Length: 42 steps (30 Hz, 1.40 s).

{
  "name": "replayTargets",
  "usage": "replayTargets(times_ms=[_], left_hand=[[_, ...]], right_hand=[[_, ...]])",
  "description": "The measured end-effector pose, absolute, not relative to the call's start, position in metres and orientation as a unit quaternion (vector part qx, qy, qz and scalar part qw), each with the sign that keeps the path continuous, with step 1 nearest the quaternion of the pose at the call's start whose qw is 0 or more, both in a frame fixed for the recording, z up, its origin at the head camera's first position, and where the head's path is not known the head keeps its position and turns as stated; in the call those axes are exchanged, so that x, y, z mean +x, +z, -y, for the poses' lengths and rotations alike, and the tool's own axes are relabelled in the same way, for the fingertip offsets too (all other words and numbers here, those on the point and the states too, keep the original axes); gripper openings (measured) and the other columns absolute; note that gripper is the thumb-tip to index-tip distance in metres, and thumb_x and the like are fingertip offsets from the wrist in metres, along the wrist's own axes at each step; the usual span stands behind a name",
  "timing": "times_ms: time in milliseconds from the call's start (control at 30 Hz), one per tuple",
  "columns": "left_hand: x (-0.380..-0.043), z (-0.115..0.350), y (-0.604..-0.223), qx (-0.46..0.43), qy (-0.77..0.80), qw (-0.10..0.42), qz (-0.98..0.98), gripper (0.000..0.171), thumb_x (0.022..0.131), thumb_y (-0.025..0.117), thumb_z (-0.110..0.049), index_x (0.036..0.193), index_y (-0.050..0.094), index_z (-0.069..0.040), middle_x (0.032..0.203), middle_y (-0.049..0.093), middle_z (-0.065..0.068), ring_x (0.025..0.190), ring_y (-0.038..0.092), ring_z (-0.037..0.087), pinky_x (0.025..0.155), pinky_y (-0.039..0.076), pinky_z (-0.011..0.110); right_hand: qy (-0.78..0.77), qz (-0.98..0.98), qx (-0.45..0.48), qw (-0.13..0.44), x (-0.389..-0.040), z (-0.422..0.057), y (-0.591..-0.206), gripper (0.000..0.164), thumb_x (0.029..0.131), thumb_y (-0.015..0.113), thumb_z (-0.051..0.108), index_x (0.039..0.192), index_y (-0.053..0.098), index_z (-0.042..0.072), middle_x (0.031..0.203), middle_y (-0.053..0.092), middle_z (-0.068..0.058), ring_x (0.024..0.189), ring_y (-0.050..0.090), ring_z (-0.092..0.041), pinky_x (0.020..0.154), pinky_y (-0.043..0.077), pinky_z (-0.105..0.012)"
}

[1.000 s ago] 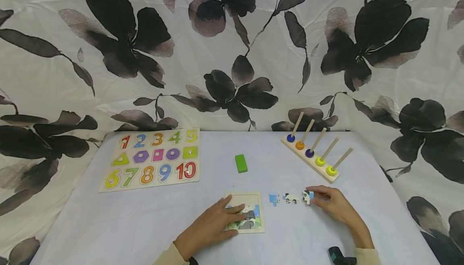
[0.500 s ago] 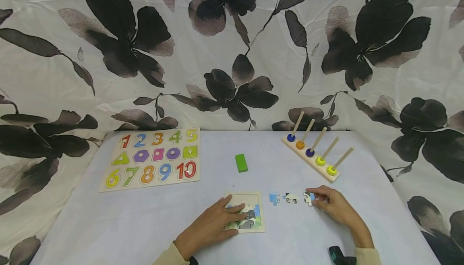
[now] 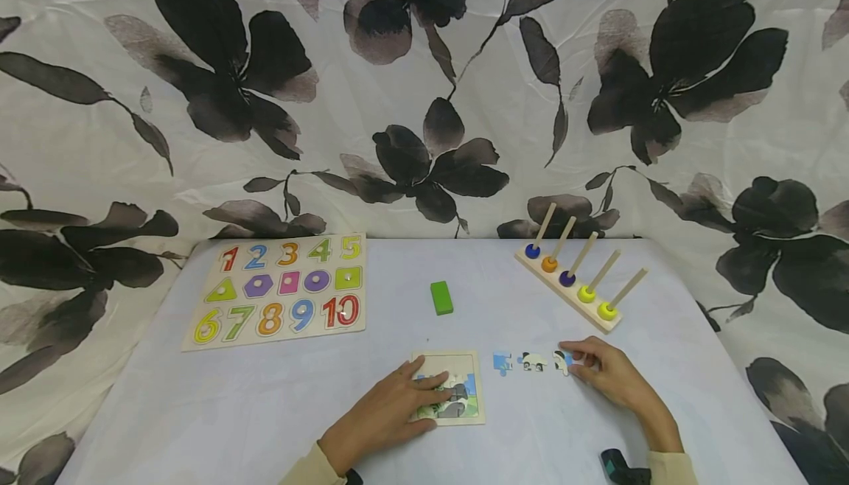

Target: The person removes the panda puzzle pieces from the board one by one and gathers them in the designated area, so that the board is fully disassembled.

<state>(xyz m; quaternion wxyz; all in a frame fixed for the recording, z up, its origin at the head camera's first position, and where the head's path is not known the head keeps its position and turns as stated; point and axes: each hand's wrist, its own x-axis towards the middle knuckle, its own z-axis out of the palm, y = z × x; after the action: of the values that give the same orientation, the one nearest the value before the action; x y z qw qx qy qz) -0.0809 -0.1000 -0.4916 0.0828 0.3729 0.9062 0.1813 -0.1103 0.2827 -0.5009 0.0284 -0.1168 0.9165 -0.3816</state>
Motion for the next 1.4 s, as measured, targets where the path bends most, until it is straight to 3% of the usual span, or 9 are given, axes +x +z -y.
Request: replayTargets(times_ms=[433, 733, 867, 1133, 1400], left_hand=[[-0.078, 0.101, -0.489, 0.371, 0.186, 0.094, -0.905, 0.046, 0.084, 0.073, -0.033, 0.128, 0.062, -0.030, 0.140, 0.051, -0.006, 0.137, 0.036, 0.039, 0.111, 0.031, 0.051], [-0.073, 0.104, -0.491, 0.400, 0.171, 0.056, -0.899, 0.037, 0.086, 0.071, -0.024, 0.122, 0.067, -0.027, 0.133, 0.058, -0.004, 0.133, 0.041, 0.041, 0.107, 0.035, 0.055], [-0.073, 0.106, -0.492, 0.406, 0.171, 0.049, -0.897, 0.037, 0.087, 0.070, -0.023, 0.123, 0.067, -0.027, 0.132, 0.059, -0.005, 0.132, 0.042, 0.041, 0.106, 0.036, 0.055], [-0.072, 0.108, -0.492, 0.417, 0.156, 0.043, -0.895, 0.035, 0.088, 0.067, -0.021, 0.123, 0.067, -0.027, 0.133, 0.058, -0.006, 0.131, 0.042, 0.042, 0.106, 0.037, 0.054], [-0.072, 0.106, -0.491, 0.410, 0.157, 0.046, -0.897, 0.035, 0.089, 0.066, -0.019, 0.124, 0.066, -0.026, 0.130, 0.060, -0.005, 0.131, 0.042, 0.043, 0.105, 0.037, 0.057]], right_hand=[[-0.410, -0.906, -0.098, -0.037, -0.122, -0.247, -0.495, 0.028, 0.087, 0.068, 0.004, 0.115, 0.066, 0.006, 0.090, 0.065, 0.000, 0.081, 0.058, -0.008, 0.069, 0.053, -0.023], [-0.449, -0.872, -0.197, -0.001, -0.128, -0.175, -0.492, 0.026, 0.087, 0.068, 0.007, 0.113, 0.068, 0.009, 0.106, 0.070, 0.000, 0.095, 0.064, -0.015, 0.081, 0.053, -0.034], [-0.449, -0.856, -0.255, 0.030, -0.129, -0.146, -0.491, 0.022, 0.089, 0.067, 0.011, 0.111, 0.069, 0.008, 0.105, 0.070, -0.001, 0.096, 0.063, -0.017, 0.084, 0.053, -0.037], [-0.378, -0.867, -0.318, 0.067, -0.127, -0.111, -0.496, 0.014, 0.088, 0.068, 0.013, 0.101, 0.074, 0.012, 0.099, 0.066, 0.009, 0.094, 0.055, -0.009, 0.085, 0.048, -0.031], [-0.314, -0.888, -0.331, 0.054, -0.124, -0.103, -0.497, 0.011, 0.085, 0.069, 0.014, 0.094, 0.076, 0.015, 0.096, 0.065, 0.007, 0.089, 0.051, -0.009, 0.079, 0.046, -0.027]])
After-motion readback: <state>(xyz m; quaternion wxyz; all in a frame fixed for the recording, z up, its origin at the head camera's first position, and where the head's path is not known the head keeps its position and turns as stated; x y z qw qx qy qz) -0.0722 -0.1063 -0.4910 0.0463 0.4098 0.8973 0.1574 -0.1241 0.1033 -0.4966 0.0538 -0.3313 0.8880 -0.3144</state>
